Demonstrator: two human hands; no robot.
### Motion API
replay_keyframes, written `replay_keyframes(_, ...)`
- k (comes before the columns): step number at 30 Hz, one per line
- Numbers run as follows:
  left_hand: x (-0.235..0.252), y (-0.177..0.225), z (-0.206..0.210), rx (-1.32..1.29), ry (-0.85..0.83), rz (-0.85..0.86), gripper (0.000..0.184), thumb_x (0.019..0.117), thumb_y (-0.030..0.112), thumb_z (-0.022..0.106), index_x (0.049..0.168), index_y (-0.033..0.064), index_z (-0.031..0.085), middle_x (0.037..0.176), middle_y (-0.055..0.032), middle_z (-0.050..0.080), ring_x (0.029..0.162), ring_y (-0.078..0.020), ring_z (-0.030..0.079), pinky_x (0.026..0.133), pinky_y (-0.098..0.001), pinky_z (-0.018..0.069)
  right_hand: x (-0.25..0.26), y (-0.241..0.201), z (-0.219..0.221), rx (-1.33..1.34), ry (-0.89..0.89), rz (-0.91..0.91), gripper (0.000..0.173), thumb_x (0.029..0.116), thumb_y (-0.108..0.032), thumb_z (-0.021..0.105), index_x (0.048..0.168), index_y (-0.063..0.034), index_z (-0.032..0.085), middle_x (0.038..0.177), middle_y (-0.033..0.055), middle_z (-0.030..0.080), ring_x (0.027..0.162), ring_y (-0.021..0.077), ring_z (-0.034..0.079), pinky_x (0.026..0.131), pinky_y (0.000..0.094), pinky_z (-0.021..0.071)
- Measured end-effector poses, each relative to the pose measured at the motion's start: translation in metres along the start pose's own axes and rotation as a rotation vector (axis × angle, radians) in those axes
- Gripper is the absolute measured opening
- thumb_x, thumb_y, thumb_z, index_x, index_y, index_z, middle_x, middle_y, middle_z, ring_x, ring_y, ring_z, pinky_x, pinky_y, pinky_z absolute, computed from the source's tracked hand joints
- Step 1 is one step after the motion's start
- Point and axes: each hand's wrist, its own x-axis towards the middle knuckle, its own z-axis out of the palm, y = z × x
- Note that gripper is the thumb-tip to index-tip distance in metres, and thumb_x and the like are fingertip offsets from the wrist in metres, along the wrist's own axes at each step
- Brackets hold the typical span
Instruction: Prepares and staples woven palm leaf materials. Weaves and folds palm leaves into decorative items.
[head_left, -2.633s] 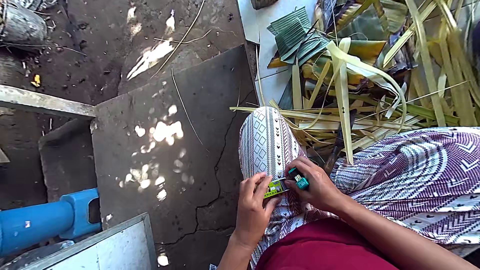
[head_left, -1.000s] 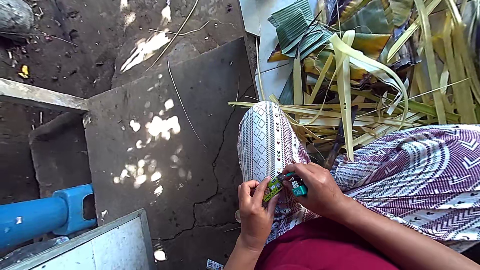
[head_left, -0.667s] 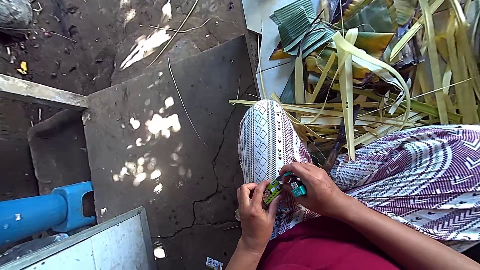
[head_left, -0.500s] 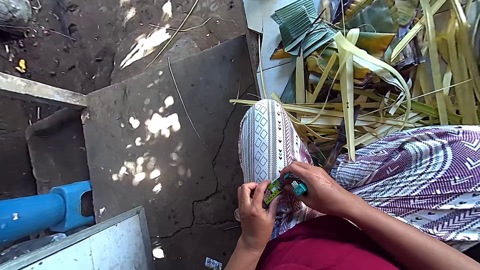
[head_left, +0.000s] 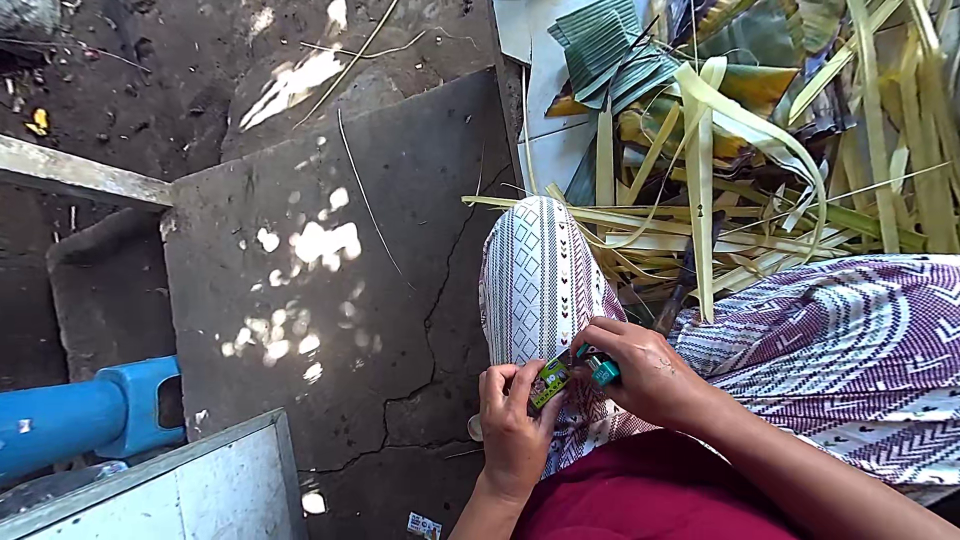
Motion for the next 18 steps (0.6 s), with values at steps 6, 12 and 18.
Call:
replay_keyframes(6, -0.0020, -0.0021, -0.0010, 0.038, 0.009, 0.029, 0.040, 0.0823, 0.035, 0.077, 0.108, 0.0048, 0.076, 0.094, -0.0118, 0.061, 0.093, -0.0188, 0.059, 0.086, -0.0222, 0.0474, -0.0003, 0.0000, 0.0043, -0.032, 0.043, -0.036, 0.019, 0.0864, -0.020, 0.071, 0.101, -0.0082, 0.072, 0.088, 0.0090, 0.067, 0.074, 0.0247, 0.067, 0.065, 0.0431, 0.0545)
replay_keyframes(12, -0.0016, -0.0033, 0.0003, 0.075, 0.013, 0.063, 0.040, 0.0832, 0.037, 0.077, 0.109, 0.0059, 0.076, 0.092, -0.0110, 0.061, 0.091, -0.0194, 0.059, 0.084, -0.0232, 0.0477, 0.0000, 0.0019, 0.0042, -0.049, 0.068, -0.083, 0.020, 0.0866, -0.017, 0.066, 0.104, -0.0114, 0.073, 0.087, 0.0070, 0.070, 0.073, 0.0230, 0.069, 0.063, 0.0412, 0.0546)
replay_keyframes(18, -0.0004, -0.0026, 0.0000, 0.091, 0.014, 0.082, 0.039, 0.0838, 0.037, 0.076, 0.108, 0.0063, 0.076, 0.092, -0.0115, 0.061, 0.091, -0.0204, 0.060, 0.084, -0.0241, 0.0482, 0.0020, 0.0004, 0.0066, -0.103, 0.063, -0.082, 0.023, 0.0841, -0.017, 0.070, 0.105, -0.0100, 0.073, 0.089, 0.0084, 0.070, 0.074, 0.0253, 0.069, 0.065, 0.0437, 0.0551)
